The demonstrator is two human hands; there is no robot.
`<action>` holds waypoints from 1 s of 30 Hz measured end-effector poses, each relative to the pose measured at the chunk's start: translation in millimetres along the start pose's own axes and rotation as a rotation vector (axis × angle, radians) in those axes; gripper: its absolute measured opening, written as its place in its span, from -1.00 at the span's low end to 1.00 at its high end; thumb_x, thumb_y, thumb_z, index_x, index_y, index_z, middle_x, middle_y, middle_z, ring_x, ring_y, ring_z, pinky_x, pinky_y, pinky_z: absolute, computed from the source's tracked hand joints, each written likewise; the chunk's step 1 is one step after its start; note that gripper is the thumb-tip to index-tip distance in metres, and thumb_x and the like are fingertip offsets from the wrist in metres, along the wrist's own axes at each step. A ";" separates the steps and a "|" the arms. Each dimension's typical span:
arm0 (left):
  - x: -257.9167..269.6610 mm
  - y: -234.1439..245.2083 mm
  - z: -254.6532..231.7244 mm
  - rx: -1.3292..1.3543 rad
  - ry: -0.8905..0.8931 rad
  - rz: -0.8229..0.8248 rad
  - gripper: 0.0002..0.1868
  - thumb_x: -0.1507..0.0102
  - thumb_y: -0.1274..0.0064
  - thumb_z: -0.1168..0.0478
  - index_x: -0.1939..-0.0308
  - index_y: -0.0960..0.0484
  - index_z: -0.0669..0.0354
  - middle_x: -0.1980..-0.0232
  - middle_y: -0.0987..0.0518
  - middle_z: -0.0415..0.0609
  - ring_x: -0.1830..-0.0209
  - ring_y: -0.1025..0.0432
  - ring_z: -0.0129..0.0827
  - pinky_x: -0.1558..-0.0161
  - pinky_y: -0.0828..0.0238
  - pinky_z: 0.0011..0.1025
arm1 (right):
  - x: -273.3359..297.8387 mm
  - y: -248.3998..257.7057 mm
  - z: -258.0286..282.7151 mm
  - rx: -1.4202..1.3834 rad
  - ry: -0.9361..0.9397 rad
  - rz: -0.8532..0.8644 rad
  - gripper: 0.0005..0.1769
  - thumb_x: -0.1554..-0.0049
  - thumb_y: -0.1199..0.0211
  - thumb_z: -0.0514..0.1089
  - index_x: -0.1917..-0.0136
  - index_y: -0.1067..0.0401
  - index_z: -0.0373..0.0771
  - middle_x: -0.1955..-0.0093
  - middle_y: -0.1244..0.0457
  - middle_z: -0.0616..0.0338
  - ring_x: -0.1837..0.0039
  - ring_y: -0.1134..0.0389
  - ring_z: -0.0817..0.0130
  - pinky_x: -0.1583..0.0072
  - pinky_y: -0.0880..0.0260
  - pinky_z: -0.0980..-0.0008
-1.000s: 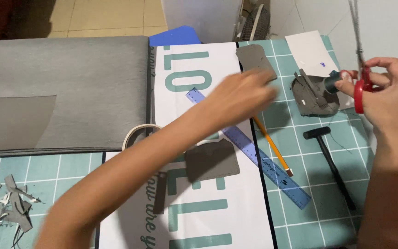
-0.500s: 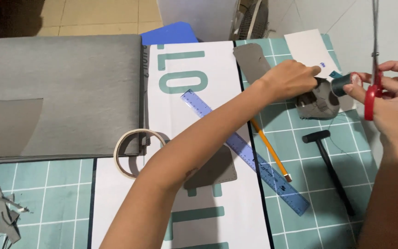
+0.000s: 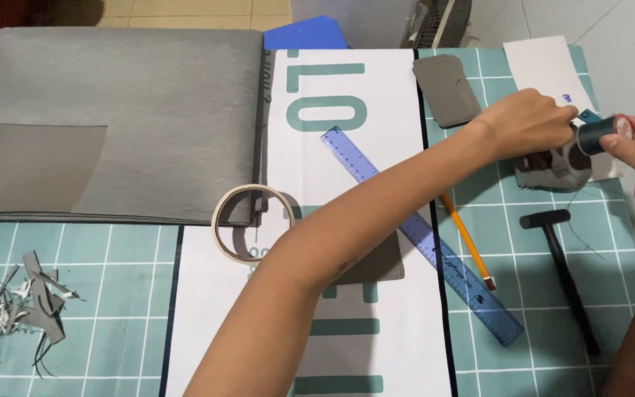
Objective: Marking leather with a ruler and pencil, trimming it with scissors, and applying double-sided adhesive tape to the edges.
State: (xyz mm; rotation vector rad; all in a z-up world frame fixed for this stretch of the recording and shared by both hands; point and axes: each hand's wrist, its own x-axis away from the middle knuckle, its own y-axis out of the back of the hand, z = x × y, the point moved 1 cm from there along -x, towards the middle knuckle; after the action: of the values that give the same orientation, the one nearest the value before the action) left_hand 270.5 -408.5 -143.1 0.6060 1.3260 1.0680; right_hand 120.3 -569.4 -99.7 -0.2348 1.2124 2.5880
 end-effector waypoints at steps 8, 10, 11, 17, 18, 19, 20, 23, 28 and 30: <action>11.0 1.2 -1.1 -0.064 0.044 -0.021 -0.94 -0.25 -0.08 0.27 0.24 -0.65 0.02 0.08 -0.51 -0.02 0.40 -0.54 -0.14 0.57 -0.49 -0.14 | 5.7 -0.8 26.1 0.020 -0.005 -0.058 -0.40 -0.45 -0.34 -0.26 -0.56 -0.09 -0.45 -0.36 -0.14 -0.36 -0.35 -0.21 -0.12 -0.25 -0.21 -0.04; 10.5 2.9 0.4 -0.062 0.041 -0.018 -0.86 -0.24 -0.11 0.24 0.14 -0.70 0.02 -0.08 -0.52 0.07 0.21 -0.57 -0.08 0.49 -0.56 -0.12 | 6.3 2.2 39.6 -0.030 0.063 -0.074 -0.39 -0.46 -0.35 -0.41 -0.58 -0.05 -0.47 -0.31 -0.24 -0.32 -0.37 -0.31 0.00 -0.28 -0.31 0.11; 10.4 4.8 0.2 -0.047 0.029 -0.010 -0.87 -0.21 -0.11 0.30 0.20 -0.70 0.01 0.01 -0.53 0.02 0.22 -0.54 -0.09 0.52 -0.53 -0.12 | 7.8 3.1 49.9 -0.018 0.062 -0.048 -0.37 -0.43 -0.32 -0.39 -0.59 -0.04 -0.48 -0.33 -0.23 -0.39 -0.38 -0.29 -0.06 -0.29 -0.28 0.06; 17.7 18.7 -7.2 -0.057 -0.042 -0.046 -0.82 -0.17 -0.13 0.43 0.41 -0.61 0.01 0.42 -0.65 -0.14 0.42 -0.58 -0.14 0.57 -0.51 -0.12 | 6.4 0.5 32.9 0.051 0.083 -0.038 -0.40 -0.35 -0.34 -0.33 -0.54 -0.17 -0.54 -0.31 -0.23 -0.31 -0.24 -0.25 -0.01 -0.23 -0.21 0.09; 19.2 21.8 -9.3 -0.049 -0.056 -0.070 -0.82 -0.17 -0.12 0.43 0.41 -0.60 0.01 0.43 -0.65 -0.14 0.43 -0.59 -0.12 0.57 -0.52 -0.12 | 6.0 0.0 35.9 -0.063 0.057 -0.036 -0.40 -0.35 -0.30 -0.43 -0.55 -0.10 -0.53 -0.31 -0.26 -0.35 -0.35 -0.31 -0.01 -0.34 -0.29 0.09; 18.3 23.3 -7.0 -0.051 -0.058 -0.072 -0.82 -0.17 -0.12 0.43 0.41 -0.60 0.01 0.43 -0.65 -0.14 0.43 -0.59 -0.12 0.57 -0.52 -0.12 | 7.2 1.5 36.2 -0.062 0.059 -0.040 -0.40 -0.35 -0.30 -0.43 -0.55 -0.10 -0.53 -0.31 -0.26 -0.35 -0.35 -0.31 -0.01 -0.34 -0.29 0.09; 17.2 23.4 -6.7 -0.010 -0.036 -0.040 -0.77 -0.11 -0.11 0.50 0.45 -0.56 0.03 0.47 -0.60 -0.14 0.47 -0.53 -0.12 0.61 -0.47 -0.11 | 10.5 3.6 35.6 0.037 0.062 -0.059 -0.37 -0.33 -0.38 -0.35 -0.55 -0.19 -0.52 -0.30 -0.26 -0.28 -0.20 -0.28 0.04 -0.19 -0.25 0.15; 18.2 35.1 -2.1 0.107 0.019 0.018 -0.78 -0.07 -0.12 0.51 0.49 -0.53 0.07 0.48 -0.56 -0.10 0.48 -0.51 -0.10 0.62 -0.40 -0.09 | 17.0 8.5 76.1 0.048 0.020 -0.092 -0.36 -0.29 -0.42 -0.35 -0.52 -0.18 -0.45 -0.28 -0.28 -0.26 -0.16 -0.30 0.07 -0.14 -0.26 0.18; 27.4 50.5 6.2 0.214 0.069 0.065 -0.84 -0.04 -0.15 0.51 0.43 -0.62 0.17 0.42 -0.61 0.01 0.38 -0.58 0.02 0.58 -0.43 -0.10 | 21.9 12.4 114.0 -0.051 0.007 -0.148 -0.41 -0.30 -0.45 -0.42 -0.43 -0.15 -0.43 -0.24 -0.34 -0.35 -0.27 -0.40 0.04 -0.15 -0.33 0.26; 32.1 53.0 7.6 0.195 0.121 0.028 -0.87 -0.08 -0.16 0.42 0.38 -0.57 0.14 0.36 -0.57 0.05 0.35 -0.58 0.06 0.53 -0.45 -0.06 | 23.2 12.5 118.0 -0.052 -0.009 -0.139 -0.41 -0.31 -0.44 -0.41 -0.44 -0.17 -0.46 -0.23 -0.34 -0.35 -0.28 -0.39 0.06 -0.13 -0.34 0.26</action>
State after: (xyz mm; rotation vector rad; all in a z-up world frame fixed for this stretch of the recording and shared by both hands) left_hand 260.3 -355.8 -111.1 0.7156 1.5432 1.0175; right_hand 90.8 -482.0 -21.7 -0.3061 1.0868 2.4999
